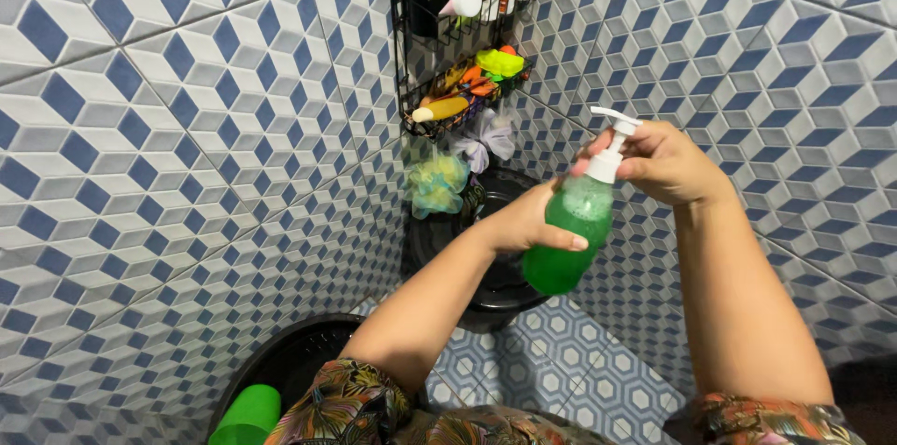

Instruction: The person refills a green pump soap dispenser with liquid from a yellow pouch. They pour the liquid into the dispenser, shake it to mix, rinse the dispenser under a tap, and then place it back on a basin.

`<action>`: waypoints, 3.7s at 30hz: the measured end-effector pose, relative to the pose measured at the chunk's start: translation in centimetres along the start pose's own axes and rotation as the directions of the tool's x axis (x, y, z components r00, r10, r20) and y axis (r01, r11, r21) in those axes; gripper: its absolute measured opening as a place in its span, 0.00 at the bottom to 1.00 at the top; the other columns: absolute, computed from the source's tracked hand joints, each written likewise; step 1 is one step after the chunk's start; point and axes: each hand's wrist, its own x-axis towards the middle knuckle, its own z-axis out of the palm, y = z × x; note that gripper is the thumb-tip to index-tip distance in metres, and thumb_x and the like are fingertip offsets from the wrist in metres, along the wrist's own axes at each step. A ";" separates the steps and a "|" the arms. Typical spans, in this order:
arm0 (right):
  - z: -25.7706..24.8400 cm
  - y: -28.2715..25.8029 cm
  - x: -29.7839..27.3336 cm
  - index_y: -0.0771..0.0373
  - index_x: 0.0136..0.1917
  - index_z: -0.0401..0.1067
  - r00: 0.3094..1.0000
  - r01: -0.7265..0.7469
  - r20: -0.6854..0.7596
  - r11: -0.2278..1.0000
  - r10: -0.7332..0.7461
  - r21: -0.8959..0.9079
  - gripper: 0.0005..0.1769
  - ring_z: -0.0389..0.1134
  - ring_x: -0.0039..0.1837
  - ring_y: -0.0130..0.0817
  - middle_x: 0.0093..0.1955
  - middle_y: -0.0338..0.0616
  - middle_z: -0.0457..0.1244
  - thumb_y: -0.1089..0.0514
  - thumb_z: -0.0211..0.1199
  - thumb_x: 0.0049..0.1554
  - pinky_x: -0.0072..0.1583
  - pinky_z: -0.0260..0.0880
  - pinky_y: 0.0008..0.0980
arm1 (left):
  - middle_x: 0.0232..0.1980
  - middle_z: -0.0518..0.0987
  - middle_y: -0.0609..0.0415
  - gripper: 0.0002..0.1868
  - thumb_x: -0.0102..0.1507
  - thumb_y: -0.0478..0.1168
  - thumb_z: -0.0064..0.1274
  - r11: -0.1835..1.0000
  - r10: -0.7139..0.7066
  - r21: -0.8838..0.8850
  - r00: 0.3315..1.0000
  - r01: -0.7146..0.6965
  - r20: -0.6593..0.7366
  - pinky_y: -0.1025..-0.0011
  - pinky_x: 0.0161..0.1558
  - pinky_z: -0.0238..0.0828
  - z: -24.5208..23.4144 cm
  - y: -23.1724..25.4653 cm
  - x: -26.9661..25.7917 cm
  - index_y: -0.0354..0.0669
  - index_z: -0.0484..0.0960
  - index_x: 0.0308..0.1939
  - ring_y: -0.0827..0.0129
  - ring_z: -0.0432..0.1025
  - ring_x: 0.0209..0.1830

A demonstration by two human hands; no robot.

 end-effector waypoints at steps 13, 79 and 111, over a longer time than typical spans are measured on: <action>4.7 -1.5 -3.8 0.67 0.59 0.73 0.913 0.015 -0.396 0.978 -0.098 -0.207 0.16 0.73 0.61 0.39 0.56 0.49 0.70 0.66 0.67 0.56 0.65 0.72 0.39 | 0.52 0.80 0.45 0.36 0.52 0.50 0.70 0.958 0.133 0.280 0.960 -0.060 -0.248 0.65 0.55 0.75 4.0 -1.6 1.1 0.36 0.72 0.58 0.60 0.76 0.53; -0.6 -7.2 -15.6 0.67 0.82 0.54 0.923 0.255 0.218 0.929 -0.316 0.267 0.53 0.50 0.82 0.54 0.81 0.64 0.51 0.40 0.72 0.55 0.79 0.48 0.52 | 0.53 0.78 0.39 0.41 0.57 0.51 0.69 0.823 0.028 -0.555 0.966 0.125 0.259 0.58 0.60 0.76 18.6 -3.4 5.7 0.31 0.67 0.65 0.55 0.77 0.51; 9.9 5.7 1.2 0.74 0.63 0.73 0.604 -0.594 0.721 0.410 -0.340 0.692 0.18 0.51 0.26 0.24 0.24 0.29 0.50 0.63 0.46 0.69 0.46 0.61 0.31 | 0.66 0.69 0.32 0.59 0.55 0.51 0.70 0.989 0.007 -0.116 0.804 -0.094 -0.595 0.51 0.64 0.65 20.7 -1.2 -11.8 0.29 0.51 0.77 0.44 0.67 0.65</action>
